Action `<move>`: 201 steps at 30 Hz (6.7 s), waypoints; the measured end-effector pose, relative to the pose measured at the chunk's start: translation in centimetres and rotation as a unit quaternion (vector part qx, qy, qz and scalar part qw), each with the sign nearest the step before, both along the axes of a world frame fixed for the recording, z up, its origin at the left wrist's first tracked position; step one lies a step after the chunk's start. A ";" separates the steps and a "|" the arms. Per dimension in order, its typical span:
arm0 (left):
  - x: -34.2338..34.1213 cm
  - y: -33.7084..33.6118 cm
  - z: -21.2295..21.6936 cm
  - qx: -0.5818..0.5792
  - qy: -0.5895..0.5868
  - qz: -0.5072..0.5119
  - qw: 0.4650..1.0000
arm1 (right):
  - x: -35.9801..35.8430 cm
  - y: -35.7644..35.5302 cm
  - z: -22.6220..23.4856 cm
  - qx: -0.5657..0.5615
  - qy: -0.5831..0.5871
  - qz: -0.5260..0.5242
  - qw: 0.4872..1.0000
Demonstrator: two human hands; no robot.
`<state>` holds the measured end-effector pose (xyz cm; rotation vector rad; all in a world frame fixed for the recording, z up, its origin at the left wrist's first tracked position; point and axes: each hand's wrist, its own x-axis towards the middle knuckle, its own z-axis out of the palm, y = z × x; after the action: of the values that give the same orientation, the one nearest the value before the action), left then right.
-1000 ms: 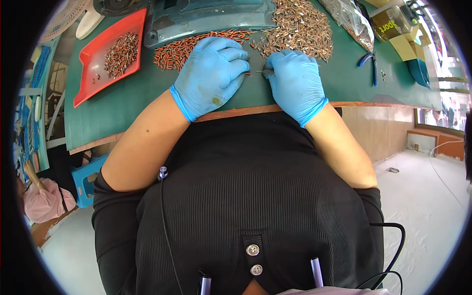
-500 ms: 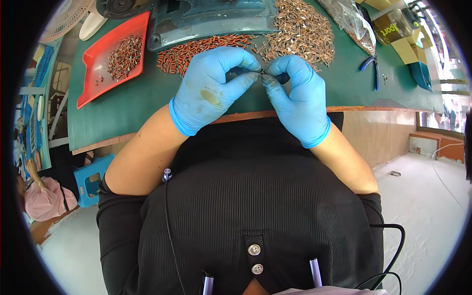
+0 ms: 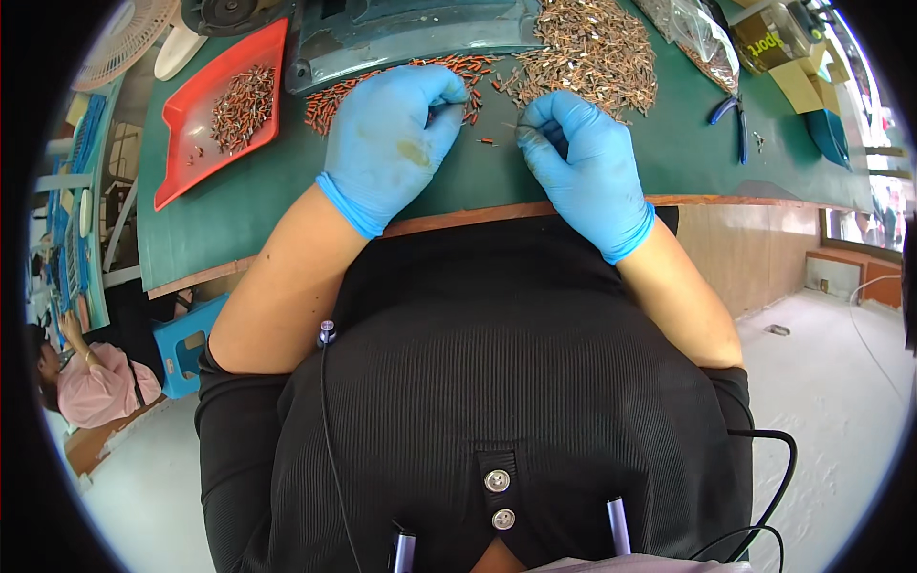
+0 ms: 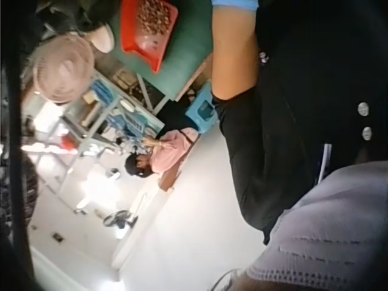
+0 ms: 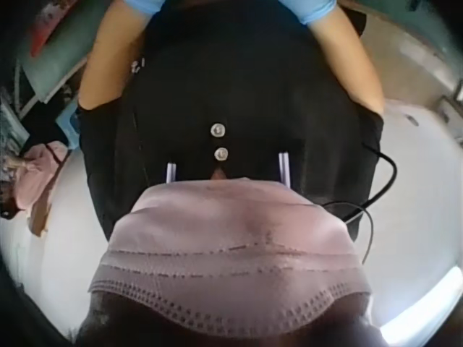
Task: The person repeatedly picks up small wire components by hand, connects them together, and feeds them into a benchtop machine to process them.
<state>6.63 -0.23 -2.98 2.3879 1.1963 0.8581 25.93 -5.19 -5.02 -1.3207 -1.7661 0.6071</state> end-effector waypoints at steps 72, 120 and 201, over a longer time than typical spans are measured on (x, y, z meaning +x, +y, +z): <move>-0.6 19.8 7.3 0.231 -0.307 0.158 0.910 | -9.3 23.9 9.5 0.162 0.170 -0.137 0.962; -17.5 8.2 -0.4 -0.001 -0.107 0.310 0.945 | 2.7 8.8 1.2 -0.005 -0.206 0.068 0.976; -0.7 3.2 1.9 -0.325 -0.270 -0.063 0.904 | -1.8 3.3 2.7 -0.071 0.110 0.077 0.988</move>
<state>5.88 2.96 -1.06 1.5338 0.8974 0.8302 24.17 -1.94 -2.37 -1.1669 -1.6779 0.9431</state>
